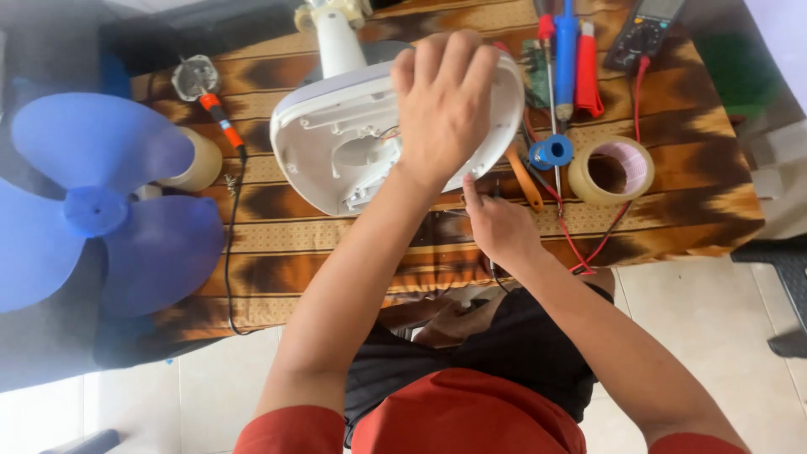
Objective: Cleaning the base and internal components of a disassembled electric fan using a brush and screwdriver.
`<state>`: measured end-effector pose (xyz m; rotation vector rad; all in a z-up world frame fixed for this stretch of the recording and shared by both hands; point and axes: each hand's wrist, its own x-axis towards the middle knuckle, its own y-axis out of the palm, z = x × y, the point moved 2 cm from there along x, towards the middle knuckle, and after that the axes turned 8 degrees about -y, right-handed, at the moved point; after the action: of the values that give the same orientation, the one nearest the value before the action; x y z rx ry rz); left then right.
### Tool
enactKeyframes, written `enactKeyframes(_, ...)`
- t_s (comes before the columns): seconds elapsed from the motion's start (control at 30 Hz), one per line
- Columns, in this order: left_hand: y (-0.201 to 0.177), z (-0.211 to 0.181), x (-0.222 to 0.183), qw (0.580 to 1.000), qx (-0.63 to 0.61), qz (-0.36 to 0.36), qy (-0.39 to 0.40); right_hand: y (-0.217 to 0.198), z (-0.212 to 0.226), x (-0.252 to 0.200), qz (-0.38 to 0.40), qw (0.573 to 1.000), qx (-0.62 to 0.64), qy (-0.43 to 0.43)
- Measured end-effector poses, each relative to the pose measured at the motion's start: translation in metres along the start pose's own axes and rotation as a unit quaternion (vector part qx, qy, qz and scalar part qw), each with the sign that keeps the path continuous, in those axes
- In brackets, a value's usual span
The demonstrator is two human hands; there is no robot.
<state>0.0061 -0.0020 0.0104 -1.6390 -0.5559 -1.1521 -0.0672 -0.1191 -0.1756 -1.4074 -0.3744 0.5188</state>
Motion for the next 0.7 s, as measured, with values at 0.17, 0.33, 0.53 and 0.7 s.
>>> enactKeyframes(0.17,-0.005,-0.008,0.003,0.999,-0.004,-0.035,-0.025,-0.012,0.004,-0.003,-0.071,0.997,0.01,0.018)
enactKeyframes(0.33,-0.001,-0.007,-0.002,1.0,0.012,-0.021,-0.015,-0.002,0.0,-0.008,-0.126,0.992,-0.008,0.008)
enactKeyframes(0.53,0.003,-0.008,-0.002,1.0,-0.012,0.006,-0.022,-0.003,0.0,-0.007,-0.074,0.997,-0.001,0.021)
enactKeyframes(0.7,0.002,-0.006,-0.001,1.0,-0.006,0.016,-0.014,-0.01,-0.002,-0.004,-0.01,1.0,0.015,0.026)
